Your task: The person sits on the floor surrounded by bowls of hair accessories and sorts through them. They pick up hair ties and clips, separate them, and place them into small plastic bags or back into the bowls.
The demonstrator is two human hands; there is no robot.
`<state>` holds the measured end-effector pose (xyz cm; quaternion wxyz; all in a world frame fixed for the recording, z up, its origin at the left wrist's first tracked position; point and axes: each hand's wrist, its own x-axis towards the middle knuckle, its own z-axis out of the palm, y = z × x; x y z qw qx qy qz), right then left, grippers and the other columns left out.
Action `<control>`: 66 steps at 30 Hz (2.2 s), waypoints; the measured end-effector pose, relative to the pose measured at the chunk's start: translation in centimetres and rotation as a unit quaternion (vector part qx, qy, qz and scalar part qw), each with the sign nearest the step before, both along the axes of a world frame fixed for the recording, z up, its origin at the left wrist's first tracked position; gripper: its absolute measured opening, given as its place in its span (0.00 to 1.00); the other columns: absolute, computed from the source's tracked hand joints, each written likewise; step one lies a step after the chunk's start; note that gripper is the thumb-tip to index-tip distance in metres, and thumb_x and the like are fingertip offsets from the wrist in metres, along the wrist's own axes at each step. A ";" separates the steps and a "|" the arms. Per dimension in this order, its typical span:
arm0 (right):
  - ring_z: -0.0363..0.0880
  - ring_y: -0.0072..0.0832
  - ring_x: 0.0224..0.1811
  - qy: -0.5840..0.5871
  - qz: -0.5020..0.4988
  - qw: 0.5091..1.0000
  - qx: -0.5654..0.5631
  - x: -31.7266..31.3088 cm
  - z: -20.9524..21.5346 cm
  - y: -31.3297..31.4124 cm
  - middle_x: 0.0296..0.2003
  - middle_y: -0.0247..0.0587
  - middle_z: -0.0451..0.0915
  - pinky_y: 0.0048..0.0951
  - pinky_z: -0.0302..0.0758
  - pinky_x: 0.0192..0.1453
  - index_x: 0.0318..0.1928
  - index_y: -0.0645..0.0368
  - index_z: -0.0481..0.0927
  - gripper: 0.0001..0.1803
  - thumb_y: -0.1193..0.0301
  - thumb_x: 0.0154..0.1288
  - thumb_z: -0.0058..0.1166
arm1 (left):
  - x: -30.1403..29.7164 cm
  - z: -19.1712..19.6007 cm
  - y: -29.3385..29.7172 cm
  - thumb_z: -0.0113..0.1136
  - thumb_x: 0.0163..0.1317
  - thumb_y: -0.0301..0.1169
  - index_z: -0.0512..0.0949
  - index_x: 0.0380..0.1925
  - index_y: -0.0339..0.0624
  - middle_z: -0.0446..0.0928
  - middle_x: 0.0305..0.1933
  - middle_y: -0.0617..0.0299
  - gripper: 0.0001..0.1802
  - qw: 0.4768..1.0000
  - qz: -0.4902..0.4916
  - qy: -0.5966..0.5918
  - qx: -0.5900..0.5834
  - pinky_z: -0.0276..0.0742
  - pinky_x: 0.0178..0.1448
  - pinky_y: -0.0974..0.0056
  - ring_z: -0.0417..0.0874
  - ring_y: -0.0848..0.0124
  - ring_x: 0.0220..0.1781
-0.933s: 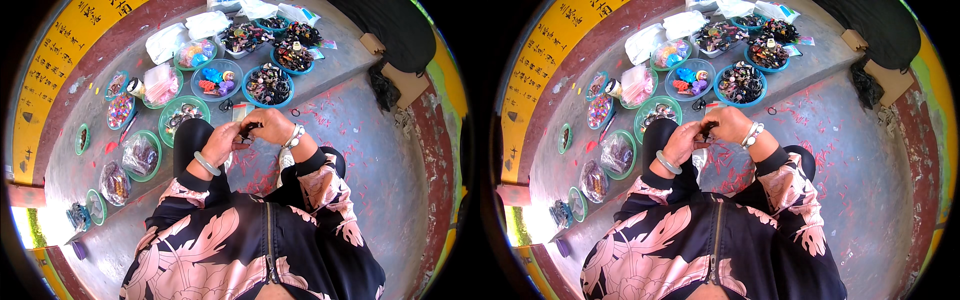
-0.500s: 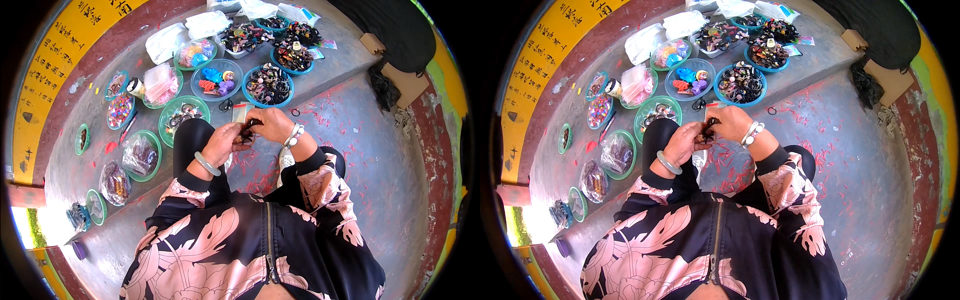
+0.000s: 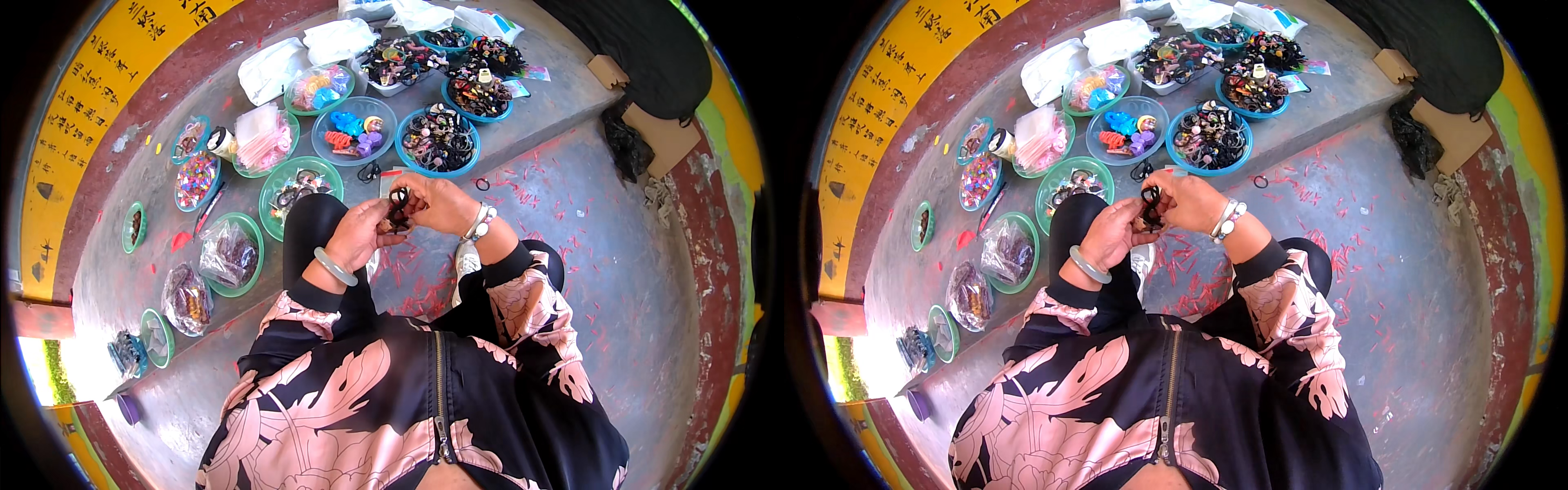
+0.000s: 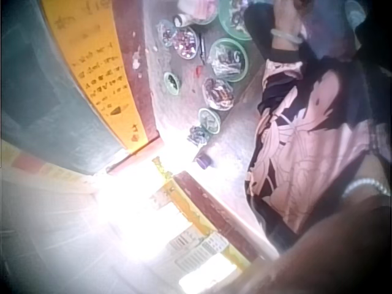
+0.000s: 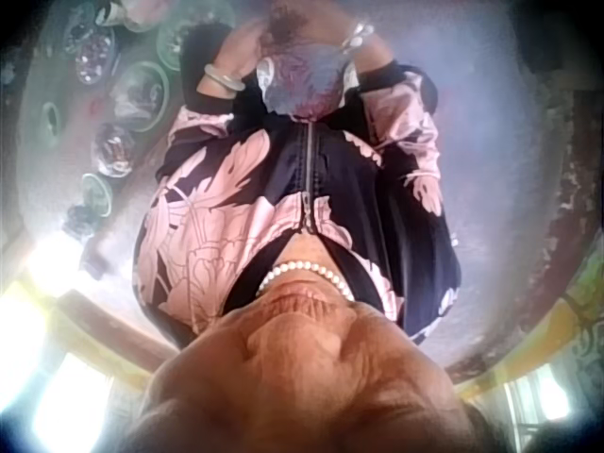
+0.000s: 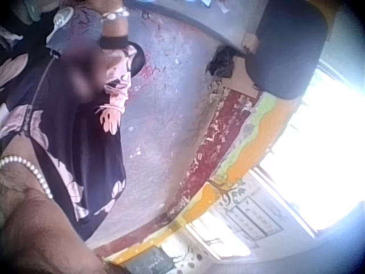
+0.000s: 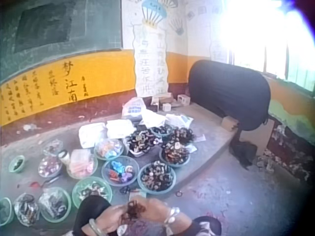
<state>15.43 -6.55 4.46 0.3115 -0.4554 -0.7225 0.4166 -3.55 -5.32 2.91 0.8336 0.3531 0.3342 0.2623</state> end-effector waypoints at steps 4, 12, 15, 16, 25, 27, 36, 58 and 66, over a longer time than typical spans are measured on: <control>0.77 0.22 0.26 0.088 -0.040 0.994 -0.049 -0.2 -0.4 0.2 0.23 0.36 0.76 0.24 0.72 0.31 0.46 0.59 0.70 0.26 0.82 0.41 0.59 | 0.1 -0.6 -0.1 0.43 0.66 0.38 0.70 0.45 0.37 0.77 0.38 0.57 0.16 0.999 0.002 0.025 0.025 0.79 0.39 0.66 0.81 0.69 0.38; 0.74 0.19 0.24 0.127 -0.128 0.980 -0.082 -1.4 0.0 0.0 0.21 0.33 0.75 0.21 0.71 0.28 0.44 0.59 0.71 0.25 0.85 0.41 0.59 | 0.6 0.3 -0.6 0.43 0.67 0.38 0.70 0.47 0.38 0.77 0.38 0.58 0.17 0.999 0.030 0.013 0.013 0.78 0.37 0.68 0.81 0.70 0.38; 0.74 0.19 0.24 0.127 -0.128 0.978 -0.102 -1.7 0.2 -0.1 0.21 0.33 0.75 0.21 0.70 0.28 0.43 0.59 0.73 0.23 0.85 0.41 0.58 | 0.5 0.4 -0.5 0.43 0.67 0.38 0.70 0.46 0.38 0.77 0.39 0.58 0.16 1.000 0.030 0.006 -0.001 0.78 0.37 0.68 0.81 0.69 0.39; 0.74 0.19 0.24 0.130 -0.128 0.977 -0.108 -1.7 0.0 -0.2 0.21 0.34 0.75 0.22 0.71 0.28 0.42 0.58 0.73 0.22 0.84 0.41 0.59 | 0.5 0.4 -0.4 0.43 0.67 0.38 0.70 0.46 0.38 0.77 0.39 0.58 0.16 1.000 0.026 0.004 0.001 0.78 0.38 0.68 0.81 0.69 0.40; 0.76 0.25 0.25 0.032 -0.110 0.993 -0.006 -1.6 -1.3 -0.1 0.25 0.38 0.77 0.24 0.72 0.30 0.42 0.59 0.75 0.20 0.82 0.44 0.58 | 0.3 -0.5 -0.1 0.42 0.67 0.36 0.71 0.44 0.37 0.76 0.38 0.58 0.15 0.999 0.039 -0.018 -0.012 0.78 0.36 0.69 0.80 0.70 0.39; 0.77 0.28 0.26 0.041 -0.139 0.989 0.018 -1.9 -0.3 -0.5 0.27 0.40 0.77 0.26 0.73 0.31 0.41 0.58 0.76 0.19 0.80 0.43 0.58 | 0.4 0.0 0.0 0.40 0.67 0.35 0.71 0.44 0.37 0.77 0.38 0.57 0.15 0.997 0.063 -0.033 -0.020 0.78 0.35 0.70 0.80 0.70 0.38; 0.75 0.23 0.27 0.009 -0.066 0.995 0.077 0.2 2.4 -0.9 0.29 0.35 0.74 0.24 0.73 0.31 0.42 0.55 0.75 0.20 0.78 0.44 0.60 | -1.0 0.5 1.4 0.41 0.66 0.34 0.71 0.41 0.34 0.76 0.35 0.57 0.14 0.990 0.087 -0.086 -0.069 0.76 0.31 0.75 0.78 0.73 0.32; 0.76 0.19 0.28 0.179 -0.081 0.977 -0.088 -1.1 0.2 -0.5 0.25 0.33 0.75 0.21 0.73 0.33 0.32 0.66 0.75 0.08 0.81 0.48 0.58 | 0.4 1.8 -0.3 0.48 0.55 0.19 0.69 0.41 0.36 0.73 0.37 0.62 0.12 0.999 0.022 -0.025 0.038 0.78 0.39 0.69 0.77 0.75 0.35; 0.76 0.18 0.30 0.179 -0.054 0.975 -0.119 -1.0 0.4 -0.7 0.29 0.35 0.79 0.20 0.74 0.36 0.38 0.65 0.77 0.09 0.82 0.54 0.54 | 0.5 1.1 -0.2 0.48 0.56 0.20 0.70 0.41 0.36 0.73 0.37 0.62 0.12 0.999 0.025 -0.016 0.023 0.78 0.38 0.70 0.77 0.74 0.35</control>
